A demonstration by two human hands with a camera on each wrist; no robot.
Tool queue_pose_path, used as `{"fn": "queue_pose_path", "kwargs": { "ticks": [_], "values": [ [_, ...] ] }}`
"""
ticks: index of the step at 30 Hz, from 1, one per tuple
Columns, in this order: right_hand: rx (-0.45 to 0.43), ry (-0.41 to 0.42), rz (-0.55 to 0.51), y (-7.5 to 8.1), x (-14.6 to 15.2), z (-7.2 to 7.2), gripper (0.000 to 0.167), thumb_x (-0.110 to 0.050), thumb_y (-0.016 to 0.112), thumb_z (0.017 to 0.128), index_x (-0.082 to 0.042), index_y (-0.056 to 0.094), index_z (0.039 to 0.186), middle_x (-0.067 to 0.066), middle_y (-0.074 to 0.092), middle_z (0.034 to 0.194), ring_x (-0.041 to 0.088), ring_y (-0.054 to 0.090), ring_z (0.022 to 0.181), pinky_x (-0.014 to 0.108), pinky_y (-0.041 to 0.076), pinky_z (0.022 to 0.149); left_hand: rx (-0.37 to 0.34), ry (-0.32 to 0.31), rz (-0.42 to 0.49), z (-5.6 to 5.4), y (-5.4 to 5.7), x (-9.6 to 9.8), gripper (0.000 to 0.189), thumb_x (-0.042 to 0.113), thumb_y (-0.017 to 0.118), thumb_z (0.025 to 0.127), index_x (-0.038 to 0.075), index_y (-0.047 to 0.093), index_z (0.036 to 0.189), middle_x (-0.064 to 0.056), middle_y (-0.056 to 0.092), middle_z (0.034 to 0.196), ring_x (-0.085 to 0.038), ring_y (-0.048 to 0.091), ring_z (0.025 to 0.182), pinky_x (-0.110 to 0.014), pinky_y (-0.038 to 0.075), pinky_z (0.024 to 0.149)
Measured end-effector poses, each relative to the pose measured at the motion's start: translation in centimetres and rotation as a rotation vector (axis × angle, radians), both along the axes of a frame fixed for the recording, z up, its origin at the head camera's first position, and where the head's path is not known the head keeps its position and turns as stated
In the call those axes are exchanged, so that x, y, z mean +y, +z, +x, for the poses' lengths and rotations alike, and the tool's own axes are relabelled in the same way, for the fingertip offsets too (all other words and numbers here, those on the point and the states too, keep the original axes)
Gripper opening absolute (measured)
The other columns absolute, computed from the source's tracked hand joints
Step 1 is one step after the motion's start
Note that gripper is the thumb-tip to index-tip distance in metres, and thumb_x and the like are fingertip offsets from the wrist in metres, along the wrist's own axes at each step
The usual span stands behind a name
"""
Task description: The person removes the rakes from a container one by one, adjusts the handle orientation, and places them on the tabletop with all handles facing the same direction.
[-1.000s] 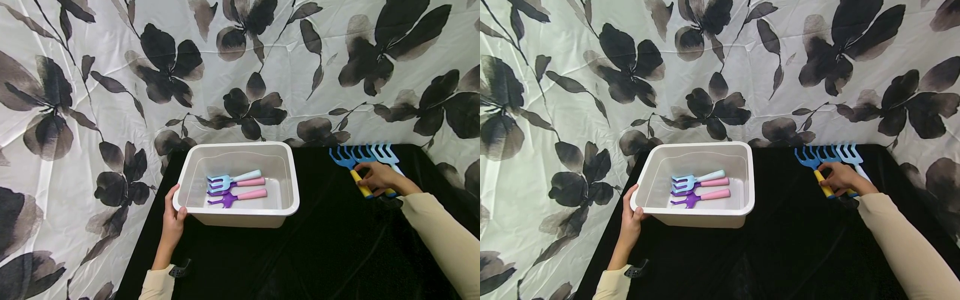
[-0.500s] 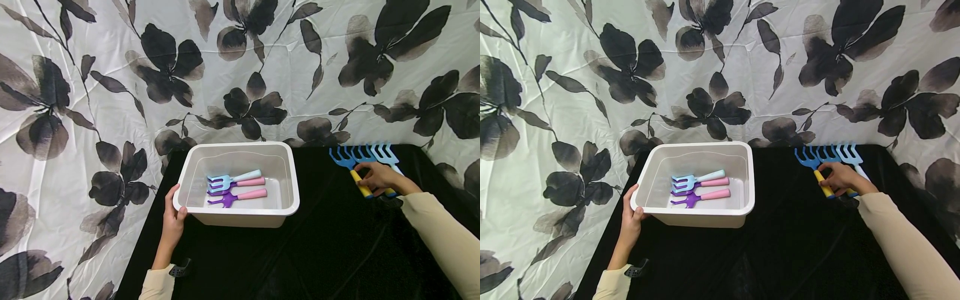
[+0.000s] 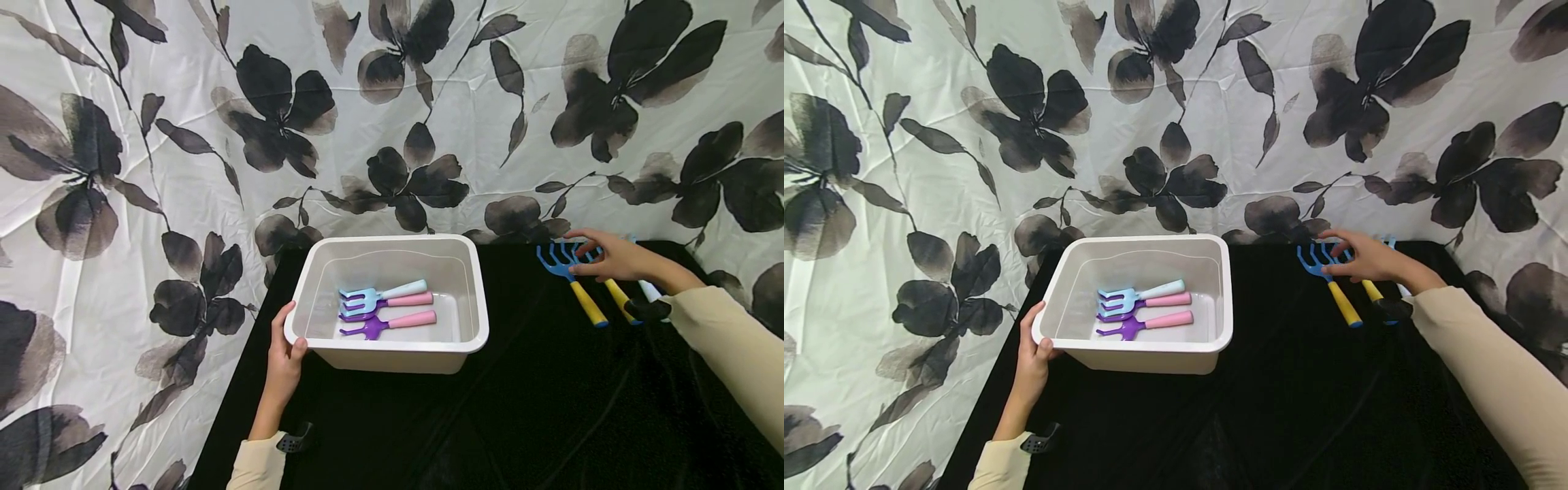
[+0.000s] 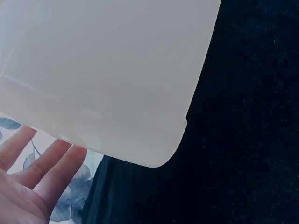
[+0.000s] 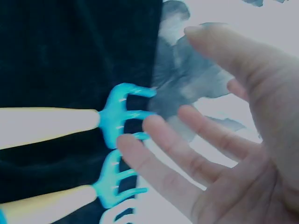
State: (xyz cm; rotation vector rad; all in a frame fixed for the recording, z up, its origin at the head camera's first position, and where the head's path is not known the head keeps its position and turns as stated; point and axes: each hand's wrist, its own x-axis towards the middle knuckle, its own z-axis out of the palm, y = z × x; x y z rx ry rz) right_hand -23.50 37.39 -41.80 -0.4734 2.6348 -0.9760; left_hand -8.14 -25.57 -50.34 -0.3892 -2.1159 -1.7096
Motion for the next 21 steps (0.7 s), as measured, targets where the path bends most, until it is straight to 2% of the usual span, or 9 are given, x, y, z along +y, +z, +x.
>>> {"fn": "queue_pose_path", "kwargs": {
  "ticks": [3, 9, 12, 17, 21],
  "values": [
    [0.057, 0.036, 0.010, 1.8, -1.1, -0.3, 0.077, -0.021, 0.074, 0.096, -0.005, 0.028, 0.156, 0.042, 0.048, 0.137, 0.040, 0.071, 0.096, 0.045, 0.059, 0.070, -0.010, 0.000, 0.002, 0.0, 0.0, -0.1, 0.065, 0.023, 0.060, 0.102, 0.013, 0.029, 0.159, -0.011, 0.040, 0.150, -0.040, 0.046, 0.113, -0.022, 0.051, 0.084],
    [0.132, 0.095, 0.033, 5.4, -4.1, -0.7, 0.075, -0.017, 0.076, 0.094, -0.011, 0.034, 0.155, 0.035, 0.050, 0.139, 0.048, 0.067, 0.104, 0.053, 0.058, 0.075, -0.013, 0.000, -0.003, -0.2, 0.0, -0.1, 0.065, 0.021, 0.059, 0.102, 0.013, 0.029, 0.159, -0.013, 0.040, 0.151, -0.040, 0.046, 0.114, -0.022, 0.051, 0.086],
    [0.165, 0.133, 0.051, 6.9, -5.5, -0.9, 0.076, -0.017, 0.079, 0.092, -0.013, 0.037, 0.154, 0.032, 0.053, 0.138, 0.045, 0.068, 0.102, 0.053, 0.057, 0.076, -0.015, -0.004, -0.005, -0.2, 0.1, -0.1, 0.064, 0.020, 0.058, 0.102, 0.013, 0.029, 0.159, -0.014, 0.041, 0.149, -0.044, 0.045, 0.111, -0.023, 0.051, 0.084],
    [0.169, 0.189, 0.066, 9.1, -7.7, -1.4, 0.077, -0.021, 0.080, 0.091, -0.018, 0.038, 0.155, 0.027, 0.054, 0.140, 0.040, 0.069, 0.103, 0.053, 0.057, 0.080, -0.026, -0.003, -0.008, -0.1, 0.3, -0.1, 0.065, 0.018, 0.058, 0.101, 0.014, 0.029, 0.159, -0.015, 0.040, 0.150, -0.045, 0.045, 0.112, -0.024, 0.051, 0.084],
    [0.181, 0.247, 0.058, 10.7, -9.3, -2.0, 0.076, -0.020, 0.080, 0.090, -0.020, 0.040, 0.155, 0.024, 0.054, 0.141, 0.042, 0.068, 0.107, 0.053, 0.058, 0.080, -0.029, 0.005, -0.012, 0.0, 0.4, -0.1, 0.065, 0.017, 0.058, 0.100, 0.014, 0.030, 0.159, -0.015, 0.040, 0.151, -0.043, 0.046, 0.114, -0.023, 0.051, 0.085]
  ]
}}
